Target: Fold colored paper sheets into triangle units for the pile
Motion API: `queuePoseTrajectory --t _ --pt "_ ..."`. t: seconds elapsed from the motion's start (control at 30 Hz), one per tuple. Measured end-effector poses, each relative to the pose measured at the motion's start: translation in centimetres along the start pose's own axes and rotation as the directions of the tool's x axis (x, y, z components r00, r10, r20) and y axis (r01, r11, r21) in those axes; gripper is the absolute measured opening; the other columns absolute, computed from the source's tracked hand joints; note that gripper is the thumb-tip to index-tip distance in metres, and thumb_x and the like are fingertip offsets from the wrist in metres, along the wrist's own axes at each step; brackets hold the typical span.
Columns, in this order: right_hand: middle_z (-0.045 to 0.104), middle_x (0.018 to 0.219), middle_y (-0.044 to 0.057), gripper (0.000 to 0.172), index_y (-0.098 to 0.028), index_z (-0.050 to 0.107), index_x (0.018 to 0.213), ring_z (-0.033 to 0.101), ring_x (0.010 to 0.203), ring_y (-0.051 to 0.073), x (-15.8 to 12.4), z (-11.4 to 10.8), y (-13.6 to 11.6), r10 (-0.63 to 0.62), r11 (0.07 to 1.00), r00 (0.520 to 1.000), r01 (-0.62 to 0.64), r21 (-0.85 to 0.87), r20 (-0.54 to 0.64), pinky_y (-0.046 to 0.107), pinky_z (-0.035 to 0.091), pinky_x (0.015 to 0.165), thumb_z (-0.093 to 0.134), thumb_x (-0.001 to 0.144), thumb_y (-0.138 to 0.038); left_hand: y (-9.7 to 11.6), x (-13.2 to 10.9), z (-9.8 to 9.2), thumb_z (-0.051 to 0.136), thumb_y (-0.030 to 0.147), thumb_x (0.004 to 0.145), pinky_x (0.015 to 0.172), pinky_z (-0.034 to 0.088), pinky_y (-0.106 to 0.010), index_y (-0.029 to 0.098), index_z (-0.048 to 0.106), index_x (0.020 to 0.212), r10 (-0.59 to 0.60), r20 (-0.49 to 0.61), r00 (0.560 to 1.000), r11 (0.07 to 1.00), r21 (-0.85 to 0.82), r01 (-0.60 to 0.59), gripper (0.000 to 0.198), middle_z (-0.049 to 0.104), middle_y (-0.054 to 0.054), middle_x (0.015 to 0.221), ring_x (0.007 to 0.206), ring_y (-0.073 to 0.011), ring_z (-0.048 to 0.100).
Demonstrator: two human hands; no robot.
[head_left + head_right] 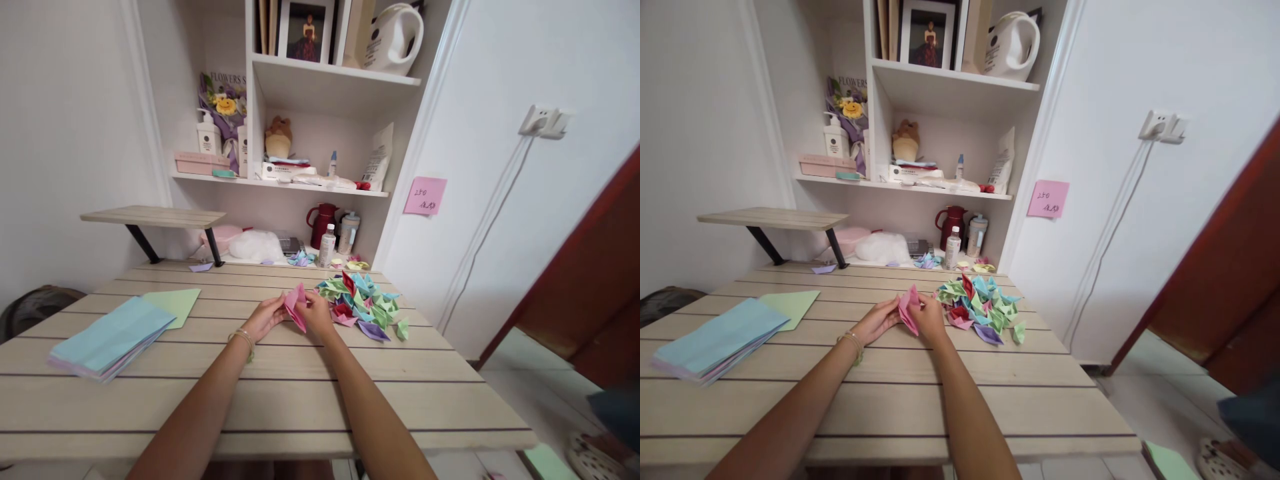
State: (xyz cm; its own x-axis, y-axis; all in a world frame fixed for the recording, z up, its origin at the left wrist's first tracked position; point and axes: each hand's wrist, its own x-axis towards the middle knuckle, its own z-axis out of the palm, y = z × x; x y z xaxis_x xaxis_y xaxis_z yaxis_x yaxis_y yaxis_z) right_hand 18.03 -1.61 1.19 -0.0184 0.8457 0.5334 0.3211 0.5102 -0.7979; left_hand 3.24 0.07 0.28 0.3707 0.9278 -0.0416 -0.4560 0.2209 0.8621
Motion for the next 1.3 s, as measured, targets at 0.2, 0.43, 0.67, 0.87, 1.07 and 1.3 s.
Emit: queuePoseTrajectory --t 0.2,0.43,0.67,0.87,1.07,1.3 --pt "0.067 0.071 0.001 0.023 -0.017 0.068 0.074 0.058 0.063 0.017 0.0 -0.2 0.5 -0.008 0.999 1.0 0.008 0.037 0.009 0.026 0.044 0.058 0.048 0.062 -0.015 0.2 -0.2 0.0 0.064 0.024 0.069 0.064 0.048 -0.021 0.01 0.065 0.086 0.009 0.064 0.998 1.0 0.017 -0.01 0.021 0.066 -0.007 0.077 0.067 -0.0117 0.06" --pt "0.069 0.08 0.004 0.027 -0.02 0.07 0.074 0.062 0.076 0.02 0.2 -0.3 1.1 0.039 0.994 0.999 -0.04 0.106 0.011 0.033 0.048 0.069 0.048 0.06 -0.011 0.5 -0.1 -0.3 0.067 0.017 0.064 0.064 0.049 -0.022 0.008 0.065 0.086 -0.009 0.048 0.999 0.999 0.053 0.006 0.023 0.067 -0.011 0.083 0.07 -0.015 0.062" --pt "0.069 0.076 0.005 0.031 -0.019 0.07 0.077 0.062 0.072 0.019 0.3 -0.6 1.4 0.06 0.989 0.995 -0.07 0.132 0.084 0.031 0.048 0.064 0.047 0.058 -0.009 0.6 -0.2 -0.4 0.069 0.011 0.06 0.067 0.05 -0.024 0.01 0.066 0.082 0.015 -0.064 0.998 0.994 0.106 -0.008 0.021 0.068 -0.01 0.08 0.072 -0.0164 0.063" --pt "0.063 0.058 0.0 0.036 -0.014 0.069 0.085 0.053 0.052 0.011 0.3 -1.2 1.6 0.111 0.968 0.953 -0.168 0.186 0.28 0.023 0.043 0.052 0.051 0.054 -0.008 0.8 -0.1 -0.6 0.071 0.01 0.056 0.065 0.048 -0.024 0.01 0.066 0.082 0.096 -0.123 0.988 0.986 0.151 -0.077 0.026 0.068 -0.01 0.08 0.073 -0.0164 0.062" --pt "0.057 0.053 -0.002 0.034 -0.009 0.066 0.088 0.049 0.048 0.008 -0.1 -1.4 1.3 0.134 0.883 0.895 -0.303 0.358 0.426 0.021 0.04 0.05 0.063 0.055 -0.016 0.9 0.2 -1.1 0.074 0.02 0.054 0.055 0.045 -0.022 0.011 0.061 0.089 0.244 -0.202 0.949 0.953 0.231 -0.195 0.038 0.067 -0.008 0.073 0.059 -0.0129 0.06" --pt "0.057 0.054 0.0 0.037 -0.01 0.067 0.088 0.05 0.05 0.011 0.3 -1.6 1.4 0.185 0.904 0.962 -0.247 0.35 0.202 0.023 0.04 0.049 0.069 0.053 -0.023 1.1 -0.1 -0.6 0.074 0.019 0.054 0.061 0.05 -0.025 0.012 0.06 0.08 0.203 -0.159 0.966 0.966 0.194 -0.171 0.031 0.066 -0.007 0.073 0.064 -0.0143 0.062"
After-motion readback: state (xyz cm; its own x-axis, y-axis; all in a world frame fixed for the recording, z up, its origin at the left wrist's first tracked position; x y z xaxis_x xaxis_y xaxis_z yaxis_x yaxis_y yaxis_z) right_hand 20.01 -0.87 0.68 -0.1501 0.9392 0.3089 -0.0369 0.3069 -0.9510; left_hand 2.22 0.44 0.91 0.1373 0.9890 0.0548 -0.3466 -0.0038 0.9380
